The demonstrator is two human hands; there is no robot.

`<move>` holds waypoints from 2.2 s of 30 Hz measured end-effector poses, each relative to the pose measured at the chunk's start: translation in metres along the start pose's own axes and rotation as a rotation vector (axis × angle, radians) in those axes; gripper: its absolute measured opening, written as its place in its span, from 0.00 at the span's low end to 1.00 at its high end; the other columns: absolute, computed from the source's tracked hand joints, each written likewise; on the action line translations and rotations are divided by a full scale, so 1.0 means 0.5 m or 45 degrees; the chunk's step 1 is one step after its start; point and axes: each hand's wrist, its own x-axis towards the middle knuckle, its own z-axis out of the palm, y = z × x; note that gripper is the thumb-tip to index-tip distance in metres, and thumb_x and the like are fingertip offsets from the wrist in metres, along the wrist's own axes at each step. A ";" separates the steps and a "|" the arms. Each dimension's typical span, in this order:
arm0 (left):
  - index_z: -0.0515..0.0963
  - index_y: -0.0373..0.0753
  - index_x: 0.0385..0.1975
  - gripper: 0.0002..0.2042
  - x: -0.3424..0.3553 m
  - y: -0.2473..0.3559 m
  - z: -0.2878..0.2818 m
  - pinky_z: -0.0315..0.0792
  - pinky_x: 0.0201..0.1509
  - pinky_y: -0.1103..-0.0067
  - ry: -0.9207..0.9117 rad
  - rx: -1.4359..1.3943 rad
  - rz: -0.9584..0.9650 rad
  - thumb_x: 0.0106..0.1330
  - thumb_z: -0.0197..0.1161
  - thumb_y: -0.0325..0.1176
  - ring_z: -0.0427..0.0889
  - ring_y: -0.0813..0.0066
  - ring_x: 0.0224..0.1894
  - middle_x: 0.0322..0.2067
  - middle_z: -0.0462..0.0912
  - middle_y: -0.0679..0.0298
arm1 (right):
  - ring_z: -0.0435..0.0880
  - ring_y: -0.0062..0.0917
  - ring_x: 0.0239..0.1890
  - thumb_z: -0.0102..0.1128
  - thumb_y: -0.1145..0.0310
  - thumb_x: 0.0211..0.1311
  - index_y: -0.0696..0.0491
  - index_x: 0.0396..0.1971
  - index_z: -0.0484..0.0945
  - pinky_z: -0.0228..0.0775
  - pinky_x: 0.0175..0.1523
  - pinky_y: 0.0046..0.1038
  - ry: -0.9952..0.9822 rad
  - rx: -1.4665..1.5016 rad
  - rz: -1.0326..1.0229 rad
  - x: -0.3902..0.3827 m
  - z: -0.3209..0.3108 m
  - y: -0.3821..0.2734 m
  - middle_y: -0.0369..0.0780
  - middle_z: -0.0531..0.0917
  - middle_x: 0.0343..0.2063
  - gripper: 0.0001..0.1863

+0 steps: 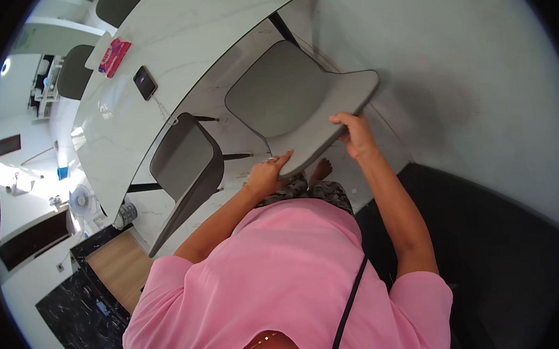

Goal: Wiping down kitchen countertops, the sink area, a refrigerator, and a dining table with a cloth.

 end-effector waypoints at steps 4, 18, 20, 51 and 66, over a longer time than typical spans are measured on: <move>0.64 0.51 0.67 0.39 -0.019 -0.062 -0.064 0.77 0.45 0.62 0.079 0.007 -0.066 0.52 0.71 0.43 0.83 0.50 0.43 0.45 0.82 0.51 | 0.78 0.27 0.42 0.66 0.72 0.48 0.53 0.46 0.73 0.75 0.48 0.37 0.017 0.016 -0.034 0.038 0.093 0.031 0.38 0.77 0.39 0.22; 0.81 0.39 0.46 0.21 -0.096 -0.205 -0.239 0.75 0.44 0.59 0.221 0.081 -0.436 0.59 0.67 0.47 0.83 0.42 0.41 0.36 0.84 0.45 | 0.68 0.42 0.63 0.72 0.38 0.47 0.49 0.73 0.32 0.75 0.49 0.43 -0.031 -0.086 -0.156 0.126 0.286 0.071 0.48 0.57 0.68 0.67; 0.83 0.39 0.40 0.17 -0.098 -0.165 -0.293 0.75 0.42 0.60 0.117 0.126 -0.346 0.61 0.66 0.46 0.82 0.43 0.39 0.34 0.85 0.47 | 0.61 0.43 0.69 0.67 0.35 0.51 0.51 0.74 0.31 0.72 0.55 0.46 -0.013 -0.192 -0.119 0.079 0.202 0.128 0.49 0.52 0.72 0.66; 0.81 0.31 0.45 0.18 0.300 0.670 -0.011 0.71 0.47 0.81 -1.233 -0.623 1.120 0.71 0.60 0.43 0.75 0.80 0.37 0.33 0.84 0.64 | 0.80 0.43 0.48 0.67 0.76 0.54 0.53 0.67 0.59 0.77 0.49 0.36 2.948 -0.784 -0.008 -0.728 -0.423 0.139 0.48 0.64 0.61 0.39; 0.58 0.35 0.69 0.39 0.351 0.789 -0.057 0.67 0.63 0.67 -2.171 -1.073 0.691 0.71 0.47 0.63 0.72 0.63 0.60 0.64 0.66 0.53 | 0.78 0.24 0.54 0.63 0.78 0.58 0.52 0.59 0.73 0.74 0.54 0.27 2.224 -0.215 -0.845 -0.500 -0.140 0.015 0.38 0.77 0.55 0.27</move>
